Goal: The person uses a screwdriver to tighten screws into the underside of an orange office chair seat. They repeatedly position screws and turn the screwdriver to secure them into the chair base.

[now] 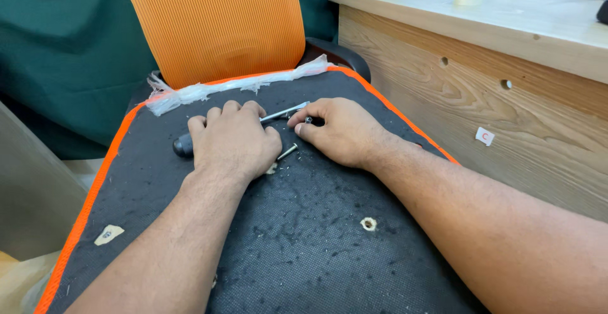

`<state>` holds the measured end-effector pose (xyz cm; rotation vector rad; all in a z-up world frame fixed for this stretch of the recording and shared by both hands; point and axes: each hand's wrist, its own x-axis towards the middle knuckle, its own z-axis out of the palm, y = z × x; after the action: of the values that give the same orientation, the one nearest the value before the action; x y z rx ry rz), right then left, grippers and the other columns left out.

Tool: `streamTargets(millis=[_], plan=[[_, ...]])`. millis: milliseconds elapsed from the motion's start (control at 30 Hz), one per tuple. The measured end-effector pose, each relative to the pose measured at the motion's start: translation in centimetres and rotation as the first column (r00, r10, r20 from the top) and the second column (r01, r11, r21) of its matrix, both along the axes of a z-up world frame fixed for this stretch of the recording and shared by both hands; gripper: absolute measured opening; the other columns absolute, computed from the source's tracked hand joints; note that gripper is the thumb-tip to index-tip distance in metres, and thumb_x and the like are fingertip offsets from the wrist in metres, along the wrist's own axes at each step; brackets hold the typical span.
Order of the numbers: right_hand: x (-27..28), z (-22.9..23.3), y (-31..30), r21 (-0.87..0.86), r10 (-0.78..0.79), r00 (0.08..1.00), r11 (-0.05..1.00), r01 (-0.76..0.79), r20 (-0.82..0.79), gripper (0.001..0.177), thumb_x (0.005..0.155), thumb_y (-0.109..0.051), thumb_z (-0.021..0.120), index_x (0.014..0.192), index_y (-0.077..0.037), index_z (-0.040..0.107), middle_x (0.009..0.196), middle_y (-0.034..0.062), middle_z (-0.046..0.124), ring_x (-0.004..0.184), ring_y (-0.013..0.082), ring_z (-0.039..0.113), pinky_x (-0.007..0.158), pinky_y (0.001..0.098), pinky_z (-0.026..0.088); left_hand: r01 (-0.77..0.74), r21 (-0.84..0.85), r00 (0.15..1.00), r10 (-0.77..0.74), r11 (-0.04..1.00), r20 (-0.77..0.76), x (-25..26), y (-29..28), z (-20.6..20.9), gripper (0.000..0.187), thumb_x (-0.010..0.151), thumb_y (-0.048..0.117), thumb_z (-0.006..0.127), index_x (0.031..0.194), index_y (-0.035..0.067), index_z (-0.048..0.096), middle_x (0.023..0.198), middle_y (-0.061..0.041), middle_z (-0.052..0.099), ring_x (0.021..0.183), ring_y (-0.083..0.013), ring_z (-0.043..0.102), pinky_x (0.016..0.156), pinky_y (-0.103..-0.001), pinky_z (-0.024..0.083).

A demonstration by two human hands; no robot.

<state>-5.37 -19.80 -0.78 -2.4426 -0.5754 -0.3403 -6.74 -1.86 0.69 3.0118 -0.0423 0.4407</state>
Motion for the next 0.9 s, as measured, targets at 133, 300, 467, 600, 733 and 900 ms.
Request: streamTargets(millis=[133, 300, 467, 600, 733, 900], plan=[[-2.0, -0.2, 0.1, -0.027, -0.014, 1.000, 1.000, 0.014, 0.005, 0.030, 0.092, -0.030, 0.061, 0.114, -0.018, 0.076, 0.116, 0.0072, 0.076, 0.112, 0.0235, 0.069, 0.103, 0.0380, 0.049, -0.023, -0.019, 1.000, 0.023, 1.000, -0.014, -1.8, -0.6, -0.4, 0.052, 0.091, 0.039, 0.055, 0.139, 0.021, 0.060, 0.138, -0.010, 0.057, 0.133, -0.0273, 0.047, 0.113, -0.050, 0.024], [-3.9, 0.1, 0.1, -0.050, -0.084, 0.991, 0.996, 0.079, -0.107, 0.032, 0.093, -0.031, 0.058, 0.119, -0.023, 0.074, 0.118, 0.0025, 0.075, 0.113, 0.0189, 0.069, 0.105, 0.0356, 0.048, -0.034, 0.003, 0.997, 0.034, 0.999, -0.065, -3.1, -1.1, -0.5, 0.053, 0.092, 0.039, 0.054, 0.141, 0.021, 0.058, 0.139, -0.010, 0.057, 0.133, -0.0277, 0.047, 0.113, -0.051, 0.024], [-5.3, 0.2, -0.3, -0.049, -0.089, 0.994, 0.995, 0.086, -0.070, 0.032, 0.093, -0.031, 0.060, 0.119, -0.022, 0.075, 0.117, 0.0042, 0.076, 0.113, 0.0198, 0.068, 0.105, 0.0357, 0.049, -0.001, 0.011, 0.998, 0.002, 1.000, -0.056, -4.3, -1.3, -0.4, 0.050, 0.093, 0.038, 0.053, 0.140, 0.023, 0.060, 0.138, -0.009, 0.059, 0.133, -0.0272, 0.049, 0.114, -0.051, 0.025], [-5.5, 0.1, -0.3, -0.073, -0.136, 0.986, 0.989, 0.130, -0.091, 0.031, 0.093, -0.031, 0.060, 0.119, -0.022, 0.075, 0.117, 0.0049, 0.075, 0.113, 0.0197, 0.069, 0.104, 0.0352, 0.049, 0.016, 0.054, 0.998, -0.013, 0.998, -0.053, -4.9, -0.9, 0.0, 0.046, 0.093, 0.033, 0.052, 0.136, 0.025, 0.065, 0.137, -0.007, 0.062, 0.133, -0.0260, 0.052, 0.112, -0.051, 0.031], [-5.7, 0.0, 0.7, -0.115, -0.117, 0.993, 0.987, 0.114, -0.019, 0.034, 0.091, -0.033, 0.063, 0.121, -0.022, 0.073, 0.128, 0.0040, 0.069, 0.125, 0.0243, 0.060, 0.111, 0.0409, 0.043, -0.061, 0.023, 0.991, 0.063, 0.998, -0.114, -5.6, 0.2, 0.6, 0.045, 0.093, 0.034, 0.056, 0.136, 0.026, 0.066, 0.141, -0.007, 0.059, 0.136, -0.0270, 0.050, 0.114, -0.052, 0.030], [-5.6, -0.7, 2.9, -0.175, -0.112, 0.994, 0.978, 0.110, 0.002, 0.042, 0.093, -0.032, 0.062, 0.134, -0.023, 0.060, 0.144, 0.0086, 0.053, 0.137, 0.0315, 0.045, 0.117, 0.0500, 0.032, -0.221, -0.059, 0.963, 0.208, 0.973, -0.173, -6.5, 2.1, 1.7, 0.054, 0.094, 0.048, 0.063, 0.141, 0.023, 0.062, 0.148, -0.009, 0.053, 0.141, -0.0291, 0.044, 0.114, -0.058, 0.034]])
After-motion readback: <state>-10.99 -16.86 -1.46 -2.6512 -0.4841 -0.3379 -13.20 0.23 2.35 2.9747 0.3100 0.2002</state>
